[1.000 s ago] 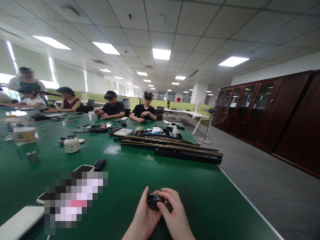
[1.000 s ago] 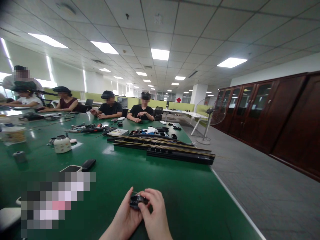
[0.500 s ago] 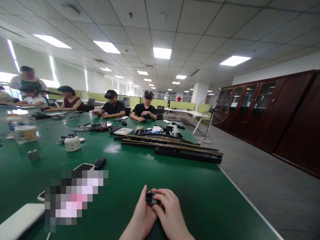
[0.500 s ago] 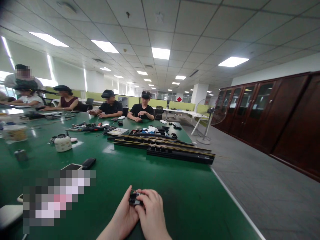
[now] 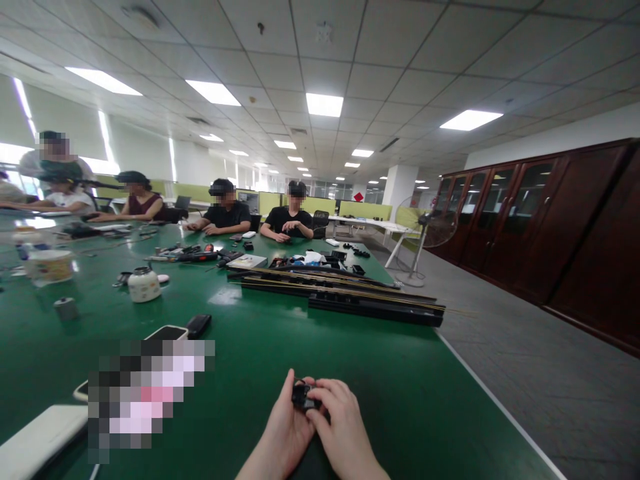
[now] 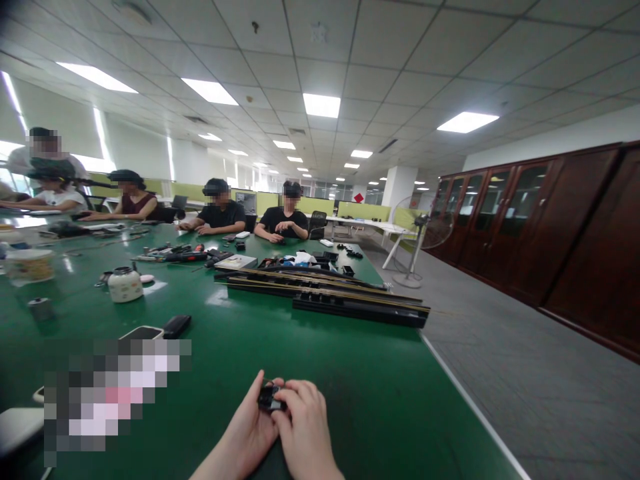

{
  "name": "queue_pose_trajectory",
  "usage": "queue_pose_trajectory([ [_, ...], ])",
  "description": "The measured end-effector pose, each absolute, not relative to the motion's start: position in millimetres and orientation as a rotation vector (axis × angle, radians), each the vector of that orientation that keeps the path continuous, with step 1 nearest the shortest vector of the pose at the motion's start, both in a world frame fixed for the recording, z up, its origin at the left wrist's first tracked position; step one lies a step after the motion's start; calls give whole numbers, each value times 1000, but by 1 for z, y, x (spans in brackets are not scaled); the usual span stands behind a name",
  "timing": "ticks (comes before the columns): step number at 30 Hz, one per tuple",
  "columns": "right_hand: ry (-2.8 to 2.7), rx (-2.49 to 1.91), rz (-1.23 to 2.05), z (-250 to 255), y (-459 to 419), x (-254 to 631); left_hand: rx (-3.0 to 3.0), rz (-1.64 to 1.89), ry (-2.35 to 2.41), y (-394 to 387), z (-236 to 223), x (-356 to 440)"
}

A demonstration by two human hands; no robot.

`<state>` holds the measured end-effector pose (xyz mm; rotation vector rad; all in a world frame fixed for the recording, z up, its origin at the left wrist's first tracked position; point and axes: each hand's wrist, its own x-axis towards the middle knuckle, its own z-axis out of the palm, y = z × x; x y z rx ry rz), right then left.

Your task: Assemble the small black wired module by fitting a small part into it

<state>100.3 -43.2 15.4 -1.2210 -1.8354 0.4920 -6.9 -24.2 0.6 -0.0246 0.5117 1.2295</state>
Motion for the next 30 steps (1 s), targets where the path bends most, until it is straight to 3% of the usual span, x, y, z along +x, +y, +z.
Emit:
queue_pose_trajectory([
  [30, -1592, -1161, 726, 14, -42, 102, 67, 1141, 464, -29, 17, -13],
])
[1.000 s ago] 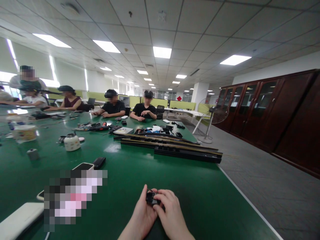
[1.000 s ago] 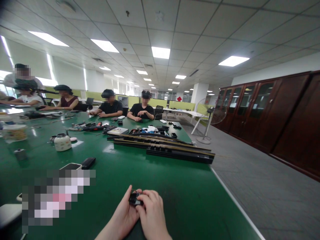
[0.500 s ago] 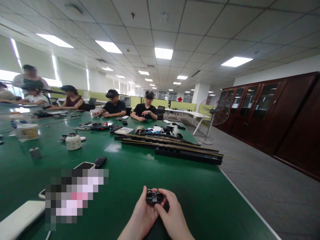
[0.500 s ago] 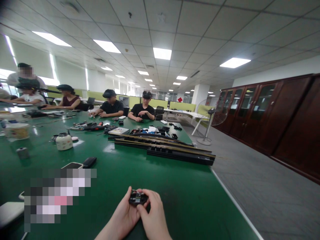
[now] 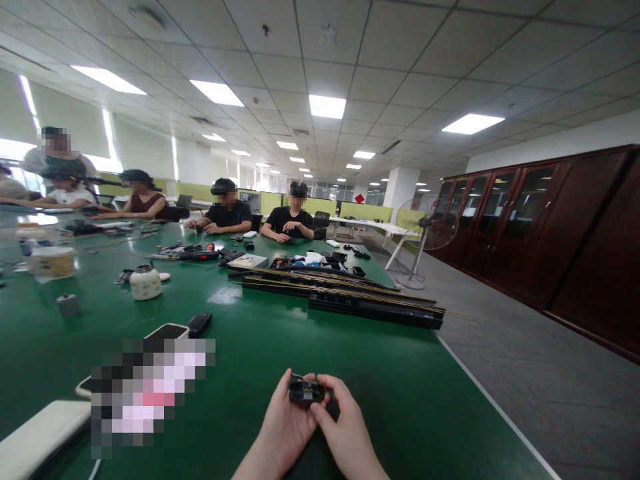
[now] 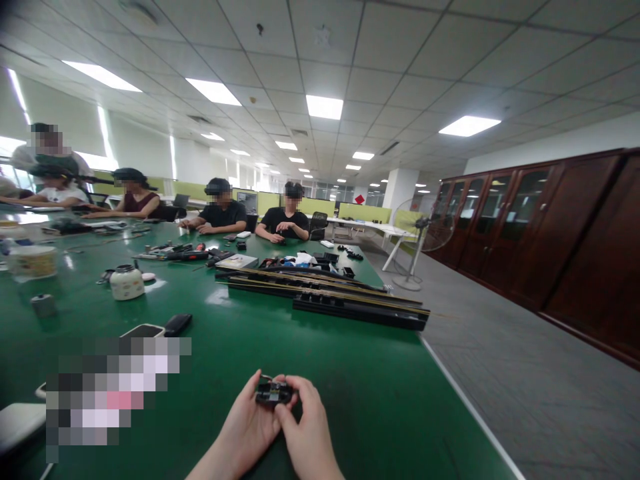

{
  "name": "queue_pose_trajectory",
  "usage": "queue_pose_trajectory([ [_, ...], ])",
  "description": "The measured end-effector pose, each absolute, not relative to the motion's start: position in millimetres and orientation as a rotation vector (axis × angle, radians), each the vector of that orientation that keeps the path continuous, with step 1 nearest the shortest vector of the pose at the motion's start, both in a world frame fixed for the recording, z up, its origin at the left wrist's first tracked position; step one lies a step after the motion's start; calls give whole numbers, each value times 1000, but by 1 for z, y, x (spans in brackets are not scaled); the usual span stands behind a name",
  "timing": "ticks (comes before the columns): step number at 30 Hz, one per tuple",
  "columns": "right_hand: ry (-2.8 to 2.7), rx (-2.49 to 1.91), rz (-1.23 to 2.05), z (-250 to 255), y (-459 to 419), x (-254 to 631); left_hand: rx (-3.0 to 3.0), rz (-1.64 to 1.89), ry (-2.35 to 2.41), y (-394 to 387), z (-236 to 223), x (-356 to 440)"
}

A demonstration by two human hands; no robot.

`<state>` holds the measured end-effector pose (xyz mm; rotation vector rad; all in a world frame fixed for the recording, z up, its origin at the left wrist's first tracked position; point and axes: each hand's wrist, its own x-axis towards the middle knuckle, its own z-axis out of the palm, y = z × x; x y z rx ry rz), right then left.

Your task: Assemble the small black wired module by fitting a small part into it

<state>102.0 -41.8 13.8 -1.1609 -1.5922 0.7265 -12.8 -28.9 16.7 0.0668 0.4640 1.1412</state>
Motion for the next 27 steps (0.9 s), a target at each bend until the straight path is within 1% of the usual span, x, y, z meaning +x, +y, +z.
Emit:
queue_pose_trajectory([
  [27, -1634, -1132, 785, 18, -45, 101, 133, 1118, 473, -27, 12, -12],
])
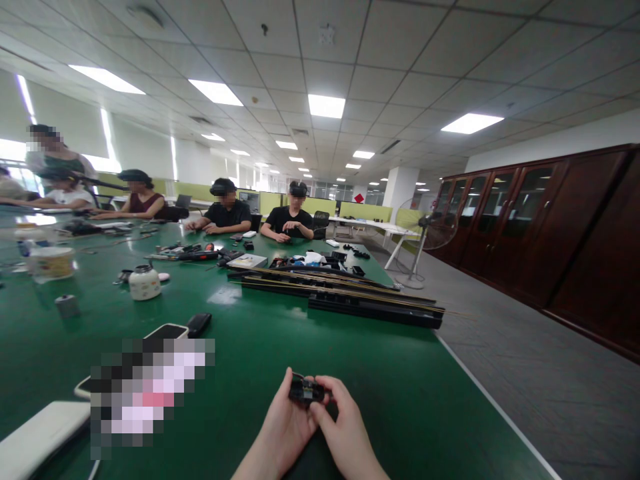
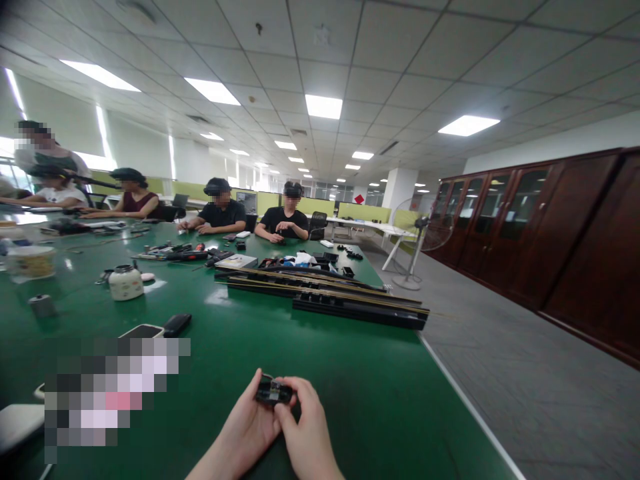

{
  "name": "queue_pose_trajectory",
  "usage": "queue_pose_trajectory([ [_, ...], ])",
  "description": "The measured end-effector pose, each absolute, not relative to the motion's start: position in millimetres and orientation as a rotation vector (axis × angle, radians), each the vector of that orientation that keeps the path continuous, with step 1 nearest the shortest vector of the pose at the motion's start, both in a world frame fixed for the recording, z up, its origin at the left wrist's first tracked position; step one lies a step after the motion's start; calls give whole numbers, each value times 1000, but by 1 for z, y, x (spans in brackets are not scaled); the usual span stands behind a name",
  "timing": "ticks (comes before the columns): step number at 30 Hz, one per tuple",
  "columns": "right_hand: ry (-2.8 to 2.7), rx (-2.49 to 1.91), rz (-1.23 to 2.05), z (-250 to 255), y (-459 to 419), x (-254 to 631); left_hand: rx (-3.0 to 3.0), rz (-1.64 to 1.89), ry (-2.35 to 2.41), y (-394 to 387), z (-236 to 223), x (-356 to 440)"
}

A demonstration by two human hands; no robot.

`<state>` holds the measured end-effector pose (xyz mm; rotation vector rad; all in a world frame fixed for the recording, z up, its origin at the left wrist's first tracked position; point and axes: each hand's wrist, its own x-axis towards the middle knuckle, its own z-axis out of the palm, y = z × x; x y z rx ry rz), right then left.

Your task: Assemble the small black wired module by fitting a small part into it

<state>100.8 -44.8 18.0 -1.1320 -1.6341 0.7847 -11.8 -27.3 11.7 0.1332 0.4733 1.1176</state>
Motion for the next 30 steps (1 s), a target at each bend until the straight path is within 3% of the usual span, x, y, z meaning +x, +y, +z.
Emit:
queue_pose_trajectory([
  [30, -1625, -1106, 785, 13, -43, 101, 125, 1116, 458, -29, 8, -13],
])
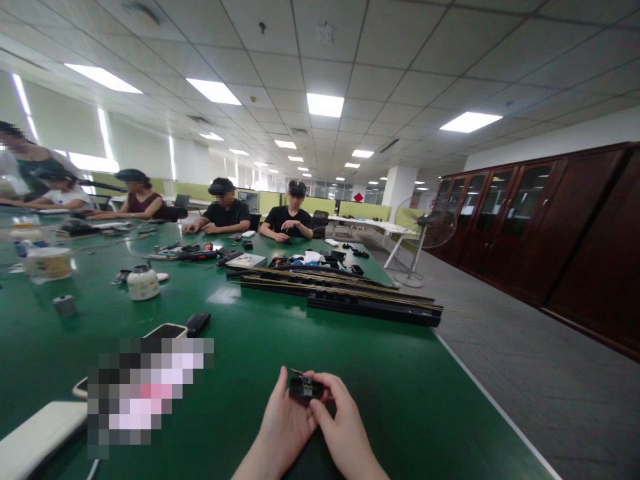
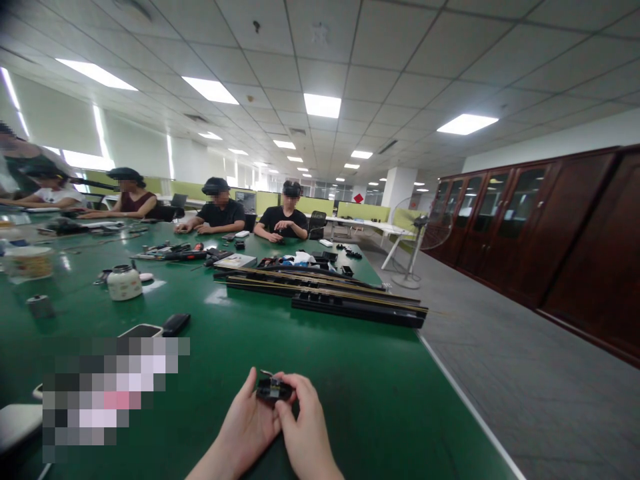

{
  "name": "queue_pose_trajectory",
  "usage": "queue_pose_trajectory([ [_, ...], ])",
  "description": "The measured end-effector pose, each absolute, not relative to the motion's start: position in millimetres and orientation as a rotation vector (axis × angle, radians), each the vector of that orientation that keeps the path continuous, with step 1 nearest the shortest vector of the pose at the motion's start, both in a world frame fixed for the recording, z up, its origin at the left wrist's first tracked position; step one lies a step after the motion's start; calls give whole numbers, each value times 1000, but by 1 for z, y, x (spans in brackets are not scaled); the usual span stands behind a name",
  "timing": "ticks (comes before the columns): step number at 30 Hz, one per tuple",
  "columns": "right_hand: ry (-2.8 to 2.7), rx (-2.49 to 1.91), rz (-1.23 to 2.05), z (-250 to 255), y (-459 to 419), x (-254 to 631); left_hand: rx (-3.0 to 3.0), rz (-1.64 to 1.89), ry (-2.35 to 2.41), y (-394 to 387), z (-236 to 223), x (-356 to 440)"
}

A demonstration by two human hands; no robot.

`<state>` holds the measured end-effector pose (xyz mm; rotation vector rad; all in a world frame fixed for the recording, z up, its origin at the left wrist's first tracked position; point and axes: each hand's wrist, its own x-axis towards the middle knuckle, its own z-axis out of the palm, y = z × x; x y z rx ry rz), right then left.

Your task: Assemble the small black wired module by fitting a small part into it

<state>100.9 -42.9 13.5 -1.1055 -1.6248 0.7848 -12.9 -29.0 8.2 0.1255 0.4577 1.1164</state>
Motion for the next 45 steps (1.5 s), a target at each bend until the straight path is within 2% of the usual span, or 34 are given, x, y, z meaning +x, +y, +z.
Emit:
queue_pose_trajectory([
  [45, -1706, -1247, 701, 18, -45, 101, 137, 1132, 516, -28, 7, -14],
])
